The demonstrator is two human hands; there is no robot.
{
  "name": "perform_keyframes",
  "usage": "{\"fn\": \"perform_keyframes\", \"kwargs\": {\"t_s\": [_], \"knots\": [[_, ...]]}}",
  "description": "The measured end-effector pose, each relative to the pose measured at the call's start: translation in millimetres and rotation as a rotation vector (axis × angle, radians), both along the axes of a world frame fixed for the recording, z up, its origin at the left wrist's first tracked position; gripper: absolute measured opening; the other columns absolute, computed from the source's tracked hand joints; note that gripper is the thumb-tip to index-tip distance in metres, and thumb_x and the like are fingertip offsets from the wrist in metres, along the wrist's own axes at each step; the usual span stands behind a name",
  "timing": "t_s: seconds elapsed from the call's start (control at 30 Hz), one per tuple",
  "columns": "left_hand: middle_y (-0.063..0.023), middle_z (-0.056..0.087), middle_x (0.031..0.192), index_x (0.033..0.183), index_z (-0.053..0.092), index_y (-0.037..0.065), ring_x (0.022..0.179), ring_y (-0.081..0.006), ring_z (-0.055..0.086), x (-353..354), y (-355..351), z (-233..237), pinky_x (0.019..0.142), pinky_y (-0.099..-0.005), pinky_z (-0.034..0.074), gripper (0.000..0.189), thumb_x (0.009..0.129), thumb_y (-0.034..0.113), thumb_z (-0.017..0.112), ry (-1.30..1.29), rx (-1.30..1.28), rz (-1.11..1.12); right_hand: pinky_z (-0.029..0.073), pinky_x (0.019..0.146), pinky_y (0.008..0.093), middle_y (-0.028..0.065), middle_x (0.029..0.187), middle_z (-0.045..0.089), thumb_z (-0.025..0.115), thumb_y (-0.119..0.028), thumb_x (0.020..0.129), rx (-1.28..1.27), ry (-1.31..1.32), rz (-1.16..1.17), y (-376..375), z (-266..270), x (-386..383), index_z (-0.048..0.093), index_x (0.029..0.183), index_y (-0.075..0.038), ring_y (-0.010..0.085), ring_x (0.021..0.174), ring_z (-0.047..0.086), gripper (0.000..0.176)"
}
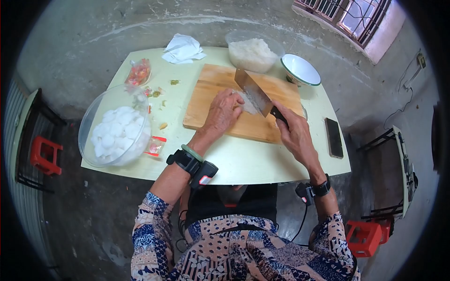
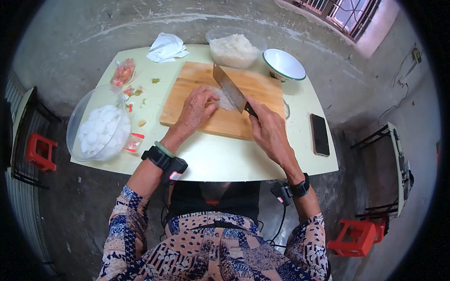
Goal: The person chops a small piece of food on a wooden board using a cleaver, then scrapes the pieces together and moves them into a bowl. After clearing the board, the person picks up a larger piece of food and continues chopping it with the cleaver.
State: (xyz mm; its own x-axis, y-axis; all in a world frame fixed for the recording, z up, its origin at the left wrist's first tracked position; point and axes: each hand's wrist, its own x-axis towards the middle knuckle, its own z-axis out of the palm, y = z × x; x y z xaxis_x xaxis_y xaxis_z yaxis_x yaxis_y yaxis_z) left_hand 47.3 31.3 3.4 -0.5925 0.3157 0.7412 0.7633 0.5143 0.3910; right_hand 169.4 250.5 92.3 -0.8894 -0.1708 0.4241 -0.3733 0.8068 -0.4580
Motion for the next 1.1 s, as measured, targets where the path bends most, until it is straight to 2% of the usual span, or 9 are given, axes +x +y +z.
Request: {"fn": "perform_keyframes", "kwargs": {"t_s": [0.07, 0.17, 0.23, 0.37, 0.57, 0.63, 0.77, 0.83, 1.1], "knots": [[-0.0105, 0.064, 0.095, 0.105, 0.071, 0.007, 0.084, -0.0267, 0.065, -0.5, -0.7, 4.1, 0.076, -0.0383, 0.055, 0.026, 0.083, -0.005, 0.068, -0.200, 0.136, 0.022, 0.053, 0.088, 0.0484, 0.0229, 0.116, 0.070, 0.059, 0.002, 0.095, -0.029, -0.040, 0.013, -1.7, 2.4, -4.1, 0.055, 0.147, -0.008, 0.0433, 0.103, 0.068, 0.053], [-0.0104, 0.062, 0.092, 0.106, 0.071, 0.007, 0.082, -0.0242, 0.065, -1.2, -2.9, 12.9, 0.076, -0.0366, 0.056, 0.029, 0.083, -0.009, 0.063, -0.231, 0.293, 0.000, 0.053, 0.089, 0.0483, 0.0234, 0.118, 0.069, 0.059, 0.002, 0.095, -0.044, 0.028, 0.028, -5.4, 3.8, -6.5, 0.054, 0.148, -0.008, 0.0436, 0.104, 0.067, 0.054], [-0.0103, 0.062, 0.092, 0.106, 0.071, 0.007, 0.081, -0.0233, 0.066, -1.5, -2.1, 11.5, 0.075, -0.0358, 0.056, 0.030, 0.083, -0.010, 0.062, -0.211, 0.297, 0.015, 0.053, 0.089, 0.0483, 0.0236, 0.119, 0.069, 0.059, 0.002, 0.094, 0.026, -0.064, 0.053, -5.6, 3.1, -10.4, 0.054, 0.148, -0.008, 0.0437, 0.104, 0.067, 0.054], [-0.0101, 0.063, 0.093, 0.106, 0.072, 0.007, 0.078, -0.0228, 0.066, 2.8, -1.7, 16.0, 0.073, -0.0355, 0.056, 0.033, 0.082, -0.012, 0.059, -0.210, 0.263, 0.087, 0.053, 0.088, 0.0489, 0.0232, 0.116, 0.070, 0.060, 0.002, 0.094, -0.032, 0.040, 0.072, -9.4, 2.6, -13.4, 0.055, 0.146, -0.007, 0.0433, 0.103, 0.068, 0.054], [-0.0101, 0.061, 0.093, 0.106, 0.073, 0.008, 0.078, -0.0227, 0.065, -4.2, -2.9, 4.9, 0.072, -0.0363, 0.054, 0.034, 0.081, -0.011, 0.058, -0.177, 0.215, 0.032, 0.053, 0.087, 0.0494, 0.0233, 0.114, 0.071, 0.059, 0.003, 0.093, 0.032, -0.022, 0.075, -10.4, 6.1, -18.9, 0.057, 0.145, -0.006, 0.0429, 0.101, 0.068, 0.052], [-0.0102, 0.061, 0.093, 0.106, 0.073, 0.008, 0.078, -0.0232, 0.065, -2.3, -3.4, 8.8, 0.072, -0.0365, 0.054, 0.033, 0.082, -0.011, 0.058, -0.179, 0.215, 0.053, 0.053, 0.094, 0.0448, 0.0237, 0.122, 0.071, 0.059, 0.002, 0.095, -0.049, -0.057, 0.046, -13.3, 14.0, -16.2, 0.056, 0.148, -0.008, 0.0418, 0.107, 0.069, 0.054], [-0.0114, 0.062, 0.093, 0.106, 0.073, 0.008, 0.078, -0.0253, 0.065, -2.8, -2.0, 2.9, 0.071, -0.0380, 0.054, 0.032, 0.084, -0.009, 0.059, -0.175, 0.231, 0.095, 0.054, 0.092, 0.0440, 0.0236, 0.121, 0.071, 0.058, 0.003, 0.095, 0.032, -0.019, 0.086, -11.0, 7.0, -21.3, 0.056, 0.149, -0.008, 0.0413, 0.103, 0.069, 0.054], [-0.0114, 0.062, 0.093, 0.107, 0.073, 0.008, 0.079, -0.0259, 0.066, -5.8, -5.2, 1.9, 0.073, -0.0386, 0.054, 0.031, 0.084, -0.009, 0.059, -0.165, 0.229, 0.114, 0.053, 0.088, 0.0495, 0.0257, 0.116, 0.070, 0.059, 0.002, 0.093, -0.011, -0.038, 0.060, -10.3, 10.4, -21.4, 0.055, 0.146, -0.006, 0.0456, 0.100, 0.067, 0.054], [-0.0102, 0.061, 0.090, 0.104, 0.072, 0.008, 0.079, -0.0273, 0.063, -10.9, -5.4, -4.5, 0.075, -0.0420, 0.053, 0.028, 0.085, -0.007, 0.060, -0.136, 0.215, 0.159, 0.051, 0.088, 0.0505, 0.0286, 0.115, 0.069, 0.057, 0.000, 0.095, 0.055, -0.028, 0.133, -7.7, 0.6, -29.0, 0.050, 0.150, -0.004, 0.0474, 0.101, 0.066, 0.055]]}}
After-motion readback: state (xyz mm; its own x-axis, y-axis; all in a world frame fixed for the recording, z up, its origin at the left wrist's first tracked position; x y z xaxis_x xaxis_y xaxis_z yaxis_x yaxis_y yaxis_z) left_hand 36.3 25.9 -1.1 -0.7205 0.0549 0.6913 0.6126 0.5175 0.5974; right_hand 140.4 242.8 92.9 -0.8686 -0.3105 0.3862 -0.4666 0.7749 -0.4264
